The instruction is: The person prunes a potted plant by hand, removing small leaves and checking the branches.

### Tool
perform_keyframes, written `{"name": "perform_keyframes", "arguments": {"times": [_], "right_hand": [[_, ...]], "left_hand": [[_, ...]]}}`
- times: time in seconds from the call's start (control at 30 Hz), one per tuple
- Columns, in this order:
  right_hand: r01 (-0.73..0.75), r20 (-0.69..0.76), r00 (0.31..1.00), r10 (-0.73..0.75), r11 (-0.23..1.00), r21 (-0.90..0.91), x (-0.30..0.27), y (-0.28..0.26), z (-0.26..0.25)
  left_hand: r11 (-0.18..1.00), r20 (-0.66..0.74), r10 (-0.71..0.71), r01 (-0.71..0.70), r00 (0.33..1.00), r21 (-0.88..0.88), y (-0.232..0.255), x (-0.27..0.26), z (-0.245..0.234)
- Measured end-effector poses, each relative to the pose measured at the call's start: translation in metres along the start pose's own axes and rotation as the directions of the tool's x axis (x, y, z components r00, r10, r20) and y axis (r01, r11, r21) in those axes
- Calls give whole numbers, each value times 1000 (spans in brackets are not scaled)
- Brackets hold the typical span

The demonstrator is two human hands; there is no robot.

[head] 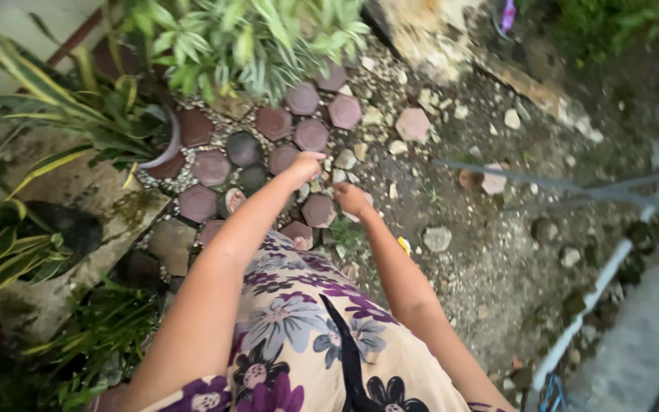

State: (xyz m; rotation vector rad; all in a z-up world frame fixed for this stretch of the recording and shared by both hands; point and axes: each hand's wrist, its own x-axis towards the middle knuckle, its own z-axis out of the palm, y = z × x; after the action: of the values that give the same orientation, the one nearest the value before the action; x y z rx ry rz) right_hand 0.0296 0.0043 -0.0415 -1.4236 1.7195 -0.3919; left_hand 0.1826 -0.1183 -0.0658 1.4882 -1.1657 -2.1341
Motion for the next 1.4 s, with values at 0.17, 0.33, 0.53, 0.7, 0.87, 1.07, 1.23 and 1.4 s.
{"name": "perform_keyframes", "arguments": {"times": [0.17,0.33,0.53,0.7,0.87,1.07,1.23,1.4], "right_hand": [[146,87,984,-154,985,88,62,-53,39],[106,112,988,-103,994,-21,117,-101,67],[128,93,984,-150,968,214,182,-115,108],[108,-2,994,-109,984,144,215,-125,134],[151,-169,976,-141,987,47,270,-134,157],[161,-306,939,-159,987,-18,346,-134,188],[253,-467,848,-251,966,-59,382,-124,203],[365,-554,761,-338,929,-67,400,-104,203]], "left_hand": [[995,-105,38,-47,994,-85,3,-14,-102],[993,-169,49,-66,984,-97,11,-12,-178],[974,-162,58,-91,985,-207,12,20,-247],[988,-219,81,-107,972,-110,8,40,-269],[990,-255,-137,135,957,-25,-6,51,-276],[941,-317,159,-46,935,335,-9,94,-286],[624,-351,768,-506,536,595,12,131,-271],[868,-560,424,-142,712,475,60,158,-309]]}}
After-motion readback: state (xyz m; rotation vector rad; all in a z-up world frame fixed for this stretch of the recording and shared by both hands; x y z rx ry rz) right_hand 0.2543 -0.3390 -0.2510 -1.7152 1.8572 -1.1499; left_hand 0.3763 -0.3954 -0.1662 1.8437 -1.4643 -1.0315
